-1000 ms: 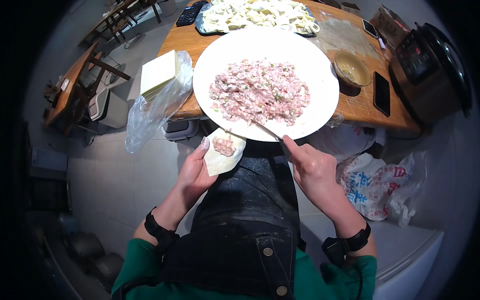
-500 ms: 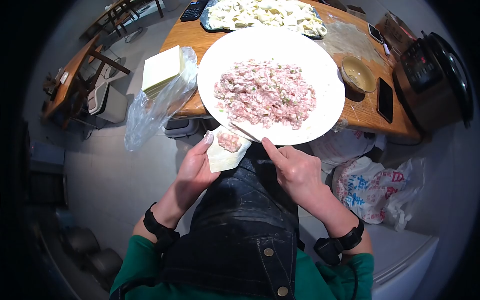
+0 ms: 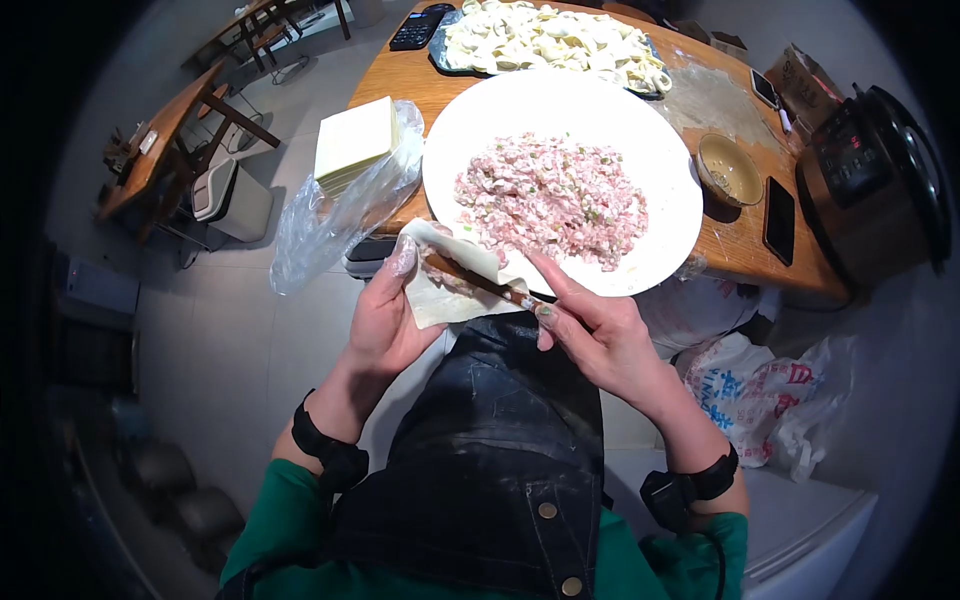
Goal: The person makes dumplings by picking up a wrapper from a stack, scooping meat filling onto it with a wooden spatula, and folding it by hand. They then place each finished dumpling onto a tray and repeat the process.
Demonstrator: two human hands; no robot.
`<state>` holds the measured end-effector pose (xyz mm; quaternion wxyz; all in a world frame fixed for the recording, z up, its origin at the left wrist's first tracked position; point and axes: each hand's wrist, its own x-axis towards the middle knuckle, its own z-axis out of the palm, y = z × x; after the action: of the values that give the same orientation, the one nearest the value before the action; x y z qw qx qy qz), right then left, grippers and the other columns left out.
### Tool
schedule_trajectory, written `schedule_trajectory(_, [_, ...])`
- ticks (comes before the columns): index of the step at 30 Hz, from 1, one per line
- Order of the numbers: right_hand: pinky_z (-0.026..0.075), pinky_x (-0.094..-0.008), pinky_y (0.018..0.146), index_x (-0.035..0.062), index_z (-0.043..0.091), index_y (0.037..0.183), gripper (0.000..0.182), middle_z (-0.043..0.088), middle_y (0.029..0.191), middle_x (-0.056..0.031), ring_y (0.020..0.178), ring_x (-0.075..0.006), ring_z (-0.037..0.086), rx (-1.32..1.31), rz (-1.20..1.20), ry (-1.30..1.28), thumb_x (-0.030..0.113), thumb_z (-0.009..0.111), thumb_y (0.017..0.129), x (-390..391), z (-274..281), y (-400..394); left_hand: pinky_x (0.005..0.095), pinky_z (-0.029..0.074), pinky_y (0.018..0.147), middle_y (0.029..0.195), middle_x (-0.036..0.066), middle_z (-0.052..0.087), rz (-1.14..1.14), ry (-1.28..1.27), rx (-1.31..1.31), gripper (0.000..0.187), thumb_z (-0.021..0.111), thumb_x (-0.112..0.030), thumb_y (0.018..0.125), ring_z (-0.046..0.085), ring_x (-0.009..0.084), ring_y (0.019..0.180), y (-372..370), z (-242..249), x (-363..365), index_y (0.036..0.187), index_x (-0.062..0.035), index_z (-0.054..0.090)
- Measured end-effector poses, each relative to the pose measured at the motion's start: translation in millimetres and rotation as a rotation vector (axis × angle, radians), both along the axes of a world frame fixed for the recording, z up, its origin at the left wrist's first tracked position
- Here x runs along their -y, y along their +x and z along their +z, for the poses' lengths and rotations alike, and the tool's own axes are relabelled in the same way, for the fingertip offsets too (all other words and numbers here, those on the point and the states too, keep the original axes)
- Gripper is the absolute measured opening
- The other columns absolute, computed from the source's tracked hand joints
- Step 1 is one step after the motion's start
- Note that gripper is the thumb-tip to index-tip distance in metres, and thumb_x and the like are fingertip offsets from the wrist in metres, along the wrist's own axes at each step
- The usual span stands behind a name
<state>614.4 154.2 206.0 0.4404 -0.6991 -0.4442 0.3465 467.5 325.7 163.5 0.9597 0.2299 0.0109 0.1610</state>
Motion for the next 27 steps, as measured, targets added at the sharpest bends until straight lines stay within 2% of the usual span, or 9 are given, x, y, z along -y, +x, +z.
schedule_trajectory(3, [0.046, -0.0236, 0.060, 0.0102, 0.058, 0.121, 0.057, 0.060, 0.072, -0.0094, 0.059, -0.0186, 0.057, 0.501, 0.083, 0.445, -0.011, 0.056, 0.068, -11.6, -4.3, 2.4, 0.0451, 0.032, 0.105, 0.129, 0.018, 0.044, -0.009, 0.261, 0.238, 0.044, 0.032, -0.030, 0.098, 0.043, 0.0298, 0.122, 12.3, 10.1, -15.1, 0.130, -0.0006, 0.033])
schedule_trajectory(4, [0.046, -0.0236, 0.060, 0.0102, 0.058, 0.121, 0.057, 0.060, 0.072, -0.0094, 0.059, -0.0186, 0.057, 0.504, 0.085, 0.451, -0.011, 0.056, 0.068, -13.6, -4.2, 1.6, 0.0451, 0.032, 0.105, 0.129, 0.018, 0.044, -0.006, 0.267, 0.241, 0.044, 0.032, -0.030, 0.098, 0.043, 0.0298, 0.122, 12.4, 14.8, -13.3, 0.130, -0.0006, 0.033])
schedule_trajectory(6, [0.047, -0.0266, 0.054, 0.0101, 0.065, 0.111, 0.053, 0.061, 0.075, -0.0094, 0.059, -0.0200, 0.057, 0.955, -0.061, 0.628, -0.009, 0.057, 0.063, -16.4, -5.4, 1.3, 0.0451, 0.030, 0.106, 0.133, 0.022, 0.039, 0.117, 0.111, 0.126, 0.049, 0.030, -0.034, 0.098, 0.038, 0.0313, 0.126, 11.7, 31.9, -3.3, 0.133, 0.0003, 0.029])
schedule_trajectory(7, [0.047, -0.0280, 0.050, 0.0112, 0.068, 0.105, 0.049, 0.061, 0.077, -0.0082, 0.060, -0.0194, 0.059, 1.015, -0.115, 0.654, -0.005, 0.060, 0.059, -18.1, -5.5, -0.6, 0.0471, 0.023, 0.110, 0.141, 0.022, 0.029, 0.140, 0.211, 0.058, 0.059, 0.029, -0.042, 0.096, 0.024, 0.0336, 0.134, 12.7, 38.6, -0.6, 0.142, -0.0074, 0.015])
schedule_trajectory(12, [0.048, -0.0260, 0.051, 0.0145, 0.067, 0.106, 0.047, 0.063, 0.080, -0.0080, 0.063, -0.0187, 0.061, 1.097, -0.148, 0.593, 0.000, 0.062, 0.062, -19.3, -19.1, -5.3, 0.0461, 0.020, 0.111, 0.145, 0.021, 0.022, 0.138, 0.123, 0.218, 0.070, 0.037, -0.048, 0.093, 0.021, 0.0318, 0.136, 16.5, 22.2, 3.2, 0.141, -0.0033, 0.014])
schedule_trajectory(14, [0.049, -0.0259, 0.052, 0.0146, 0.066, 0.108, 0.047, 0.064, 0.083, -0.0092, 0.064, -0.0186, 0.062, 1.071, -0.146, 0.575, -0.001, 0.061, 0.064, -20.3, -27.8, -6.8, 0.0452, 0.023, 0.110, 0.144, 0.021, 0.025, 0.263, 0.426, 0.020, 0.064, 0.045, -0.037, 0.093, 0.026, 0.0305, 0.134, 16.5, 19.4, 8.1, 0.140, -0.0015, 0.018])
schedule_trajectory(18, [0.051, -0.0265, 0.055, 0.0124, 0.065, 0.108, 0.045, 0.067, 0.092, -0.0090, 0.068, -0.0201, 0.065, 0.909, -0.109, 0.468, -0.004, 0.064, 0.066, -9.4, -35.3, -4.8, 0.0432, 0.030, 0.107, 0.140, 0.021, 0.033, 0.271, 0.340, -0.039, 0.056, 0.046, -0.024, 0.094, 0.035, 0.0293, 0.129, 24.3, 11.0, 7.3, 0.138, 0.0009, 0.022])
schedule_trajectory(22, [0.051, -0.0283, 0.055, 0.0078, 0.065, 0.104, 0.037, 0.066, 0.084, -0.0096, 0.068, -0.0202, 0.065, 0.935, -0.081, 0.344, -0.004, 0.065, 0.069, 23.2, -26.3, 37.5, 0.0398, 0.041, 0.100, 0.129, 0.019, 0.045, 0.409, 0.238, -0.258, 0.045, 0.042, -0.018, 0.096, 0.049, 0.0259, 0.117, 34.0, 4.5, -4.9, 0.135, 0.0012, 0.028])
schedule_trajectory(27, [0.047, -0.0336, 0.054, 0.0091, 0.065, 0.097, 0.022, 0.058, 0.070, -0.0092, 0.060, -0.0250, 0.059, 1.179, -0.554, 0.114, 0.001, 0.062, 0.076, 51.9, -4.4, 133.0, 0.0380, 0.044, 0.097, 0.127, 0.019, 0.047, 0.382, 0.207, -0.313, 0.044, 0.043, -0.018, 0.096, 0.051, 0.0257, 0.115, 38.5, -4.1, -19.3, 0.134, 0.0015, 0.030])
